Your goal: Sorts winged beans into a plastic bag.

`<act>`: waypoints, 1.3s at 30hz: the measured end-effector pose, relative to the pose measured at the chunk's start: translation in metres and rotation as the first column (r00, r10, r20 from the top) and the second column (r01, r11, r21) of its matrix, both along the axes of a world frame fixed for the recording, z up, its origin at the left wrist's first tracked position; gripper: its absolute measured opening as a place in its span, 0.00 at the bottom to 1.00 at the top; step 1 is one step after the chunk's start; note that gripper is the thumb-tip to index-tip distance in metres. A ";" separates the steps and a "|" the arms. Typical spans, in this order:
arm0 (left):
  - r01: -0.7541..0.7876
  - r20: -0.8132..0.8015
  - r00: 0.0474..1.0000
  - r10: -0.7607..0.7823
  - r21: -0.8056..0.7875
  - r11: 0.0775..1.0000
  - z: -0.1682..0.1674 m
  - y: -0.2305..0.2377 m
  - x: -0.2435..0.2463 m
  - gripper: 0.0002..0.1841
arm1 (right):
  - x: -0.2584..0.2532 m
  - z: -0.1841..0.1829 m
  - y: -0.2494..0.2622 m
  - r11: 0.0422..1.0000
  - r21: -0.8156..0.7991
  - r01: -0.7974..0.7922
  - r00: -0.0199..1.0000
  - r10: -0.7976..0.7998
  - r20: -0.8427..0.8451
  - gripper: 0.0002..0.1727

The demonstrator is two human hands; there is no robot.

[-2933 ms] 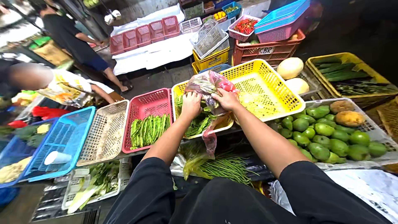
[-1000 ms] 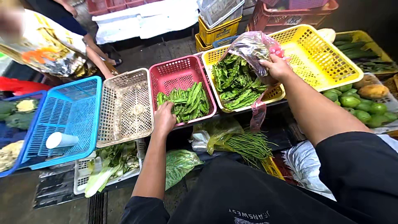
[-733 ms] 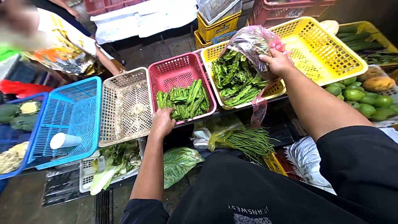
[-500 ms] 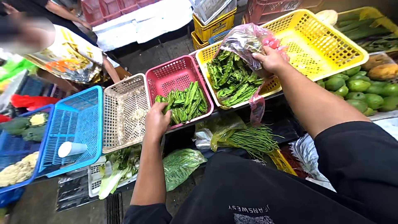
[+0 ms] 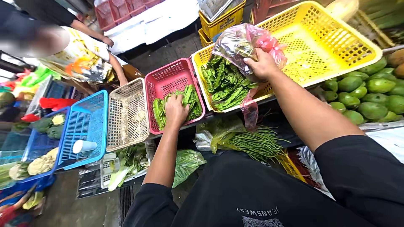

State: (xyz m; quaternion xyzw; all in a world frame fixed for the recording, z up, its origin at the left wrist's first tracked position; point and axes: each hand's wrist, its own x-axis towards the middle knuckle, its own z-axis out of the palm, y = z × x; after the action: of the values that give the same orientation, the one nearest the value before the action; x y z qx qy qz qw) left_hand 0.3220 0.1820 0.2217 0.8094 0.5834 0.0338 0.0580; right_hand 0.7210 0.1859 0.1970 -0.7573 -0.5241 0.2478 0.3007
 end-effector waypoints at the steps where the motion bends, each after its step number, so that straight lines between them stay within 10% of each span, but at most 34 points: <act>1: 0.030 -0.030 0.999 -0.031 -0.022 0.999 -0.002 -0.002 0.007 0.20 | 0.000 0.000 -0.001 1.000 0.012 -0.004 1.000 0.003 0.012 0.39; 5: -0.047 -0.173 0.985 0.026 -0.115 0.992 -0.027 -0.005 0.023 0.14 | -0.001 -0.005 -0.004 0.998 0.036 -0.052 0.995 0.049 0.085 0.42; 8: -0.207 0.146 0.962 0.229 -0.154 0.966 -0.007 -0.006 0.026 0.13 | 0.003 -0.006 -0.006 0.995 0.046 -0.084 0.991 0.079 0.104 0.44; 14: -0.265 0.838 0.293 0.460 -0.392 0.881 0.036 -0.041 0.002 0.08 | 0.003 -0.008 -0.006 0.987 0.079 -0.139 0.985 0.130 0.111 0.43; 19: 0.238 0.763 0.418 0.494 -0.617 0.750 -0.008 -0.113 -0.046 0.06 | 0.010 -0.023 -0.009 0.987 0.082 -0.138 0.982 0.126 0.138 0.46; 22: -0.075 0.538 0.454 0.710 -0.771 0.632 -0.068 -0.155 -0.127 0.10 | 0.001 -0.014 -0.013 0.990 0.056 -0.127 0.983 0.117 0.144 0.44; 27: -0.719 0.590 -0.335 0.735 -0.664 0.206 -0.079 -0.191 -0.258 0.24 | -0.024 0.004 -0.018 0.994 0.038 -0.102 0.980 0.094 0.173 0.43; 29: -0.842 0.707 -0.222 0.672 -0.486 0.233 -0.073 -0.181 -0.273 0.20 | -0.022 0.001 -0.019 0.996 0.044 -0.073 0.976 0.062 0.207 0.43; 31: -0.840 0.750 0.074 0.657 -0.309 0.446 -0.042 -0.159 -0.247 0.21 | -0.023 -0.002 -0.013 0.996 0.058 -0.064 0.973 0.049 0.227 0.42; 35: -0.438 0.553 0.719 0.421 -0.109 0.892 -0.001 -0.100 -0.138 0.26 | -0.024 -0.003 -0.011 0.999 0.028 -0.029 0.973 0.022 0.228 0.41; 39: -0.093 0.167 0.981 0.099 -0.044 0.995 -0.006 -0.024 -0.056 0.33 | -0.028 0.005 -0.011 1.000 -0.022 0.014 0.986 -0.010 0.168 0.40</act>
State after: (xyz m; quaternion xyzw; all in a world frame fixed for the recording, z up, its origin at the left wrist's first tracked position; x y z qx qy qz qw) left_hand 0.2655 0.1584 0.2157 0.7733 0.6153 0.0949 0.1201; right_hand 0.6933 0.1752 0.2016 -0.7822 -0.5399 0.1875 0.2482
